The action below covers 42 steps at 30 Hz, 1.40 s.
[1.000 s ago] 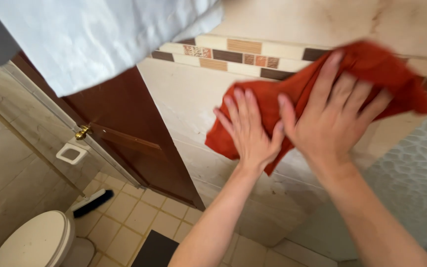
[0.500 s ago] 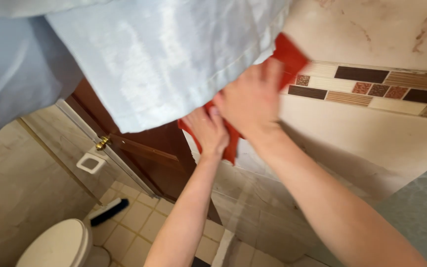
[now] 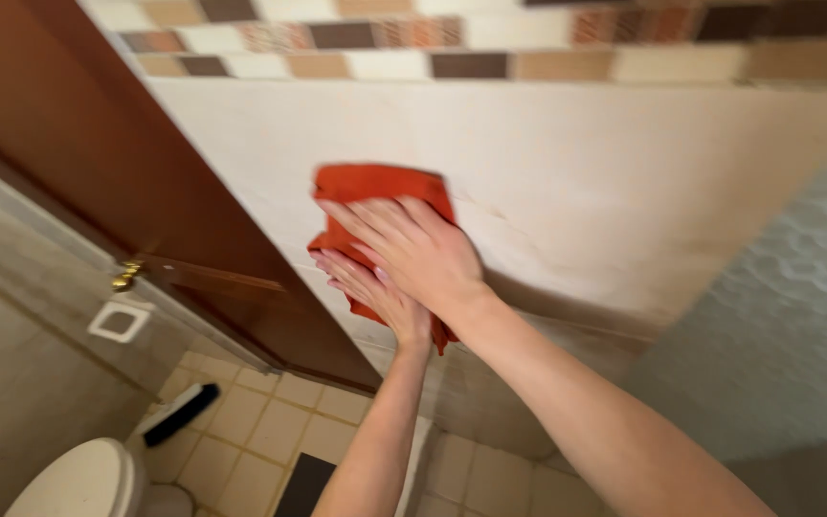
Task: Cleaning the bathroom walls and shower area using a cloth and a bucket of water.
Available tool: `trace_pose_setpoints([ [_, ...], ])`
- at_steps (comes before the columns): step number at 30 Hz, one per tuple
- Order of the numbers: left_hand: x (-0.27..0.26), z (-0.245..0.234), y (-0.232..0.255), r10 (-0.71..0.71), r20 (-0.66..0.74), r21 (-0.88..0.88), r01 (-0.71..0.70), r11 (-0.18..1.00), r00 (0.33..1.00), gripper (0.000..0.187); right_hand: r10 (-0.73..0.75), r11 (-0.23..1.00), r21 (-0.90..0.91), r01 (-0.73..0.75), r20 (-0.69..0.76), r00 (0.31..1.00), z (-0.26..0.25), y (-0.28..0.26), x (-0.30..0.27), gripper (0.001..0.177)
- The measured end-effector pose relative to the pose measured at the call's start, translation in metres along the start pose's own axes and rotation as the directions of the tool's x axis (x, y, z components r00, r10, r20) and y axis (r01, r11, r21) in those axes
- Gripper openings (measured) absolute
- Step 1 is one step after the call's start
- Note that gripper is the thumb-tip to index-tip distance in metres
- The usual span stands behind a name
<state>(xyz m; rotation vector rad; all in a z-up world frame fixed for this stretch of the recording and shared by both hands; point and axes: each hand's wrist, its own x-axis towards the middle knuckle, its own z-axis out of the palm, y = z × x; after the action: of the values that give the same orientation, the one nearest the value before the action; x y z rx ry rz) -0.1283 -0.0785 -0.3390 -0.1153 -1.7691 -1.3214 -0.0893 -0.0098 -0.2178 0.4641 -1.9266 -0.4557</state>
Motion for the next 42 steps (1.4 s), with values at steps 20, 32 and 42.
trace_pose_setpoints([
  [20, -0.023, 0.044, 0.190, 0.604, 0.150, 0.160, -0.622, 0.766, 0.783, 0.067, 0.376, 0.846, -0.372, -0.381, -0.089, 0.922, -0.140, 0.158, -0.121, 0.062],
  [32, -0.216, 0.078, -0.071, 0.770, 0.168, 0.070, -0.787, 0.613, 0.616, 0.074, 0.279, 0.910, -0.333, -0.248, 0.046, 0.959, -0.003, 0.015, -0.367, 0.070],
  [42, -0.247, 0.075, -0.161, 0.684, 0.277, 0.073, -0.724, 0.686, 0.675, 0.067, 0.205, 0.909, -0.350, -0.225, -0.095, 0.974, 0.025, -0.023, -0.349, 0.070],
])
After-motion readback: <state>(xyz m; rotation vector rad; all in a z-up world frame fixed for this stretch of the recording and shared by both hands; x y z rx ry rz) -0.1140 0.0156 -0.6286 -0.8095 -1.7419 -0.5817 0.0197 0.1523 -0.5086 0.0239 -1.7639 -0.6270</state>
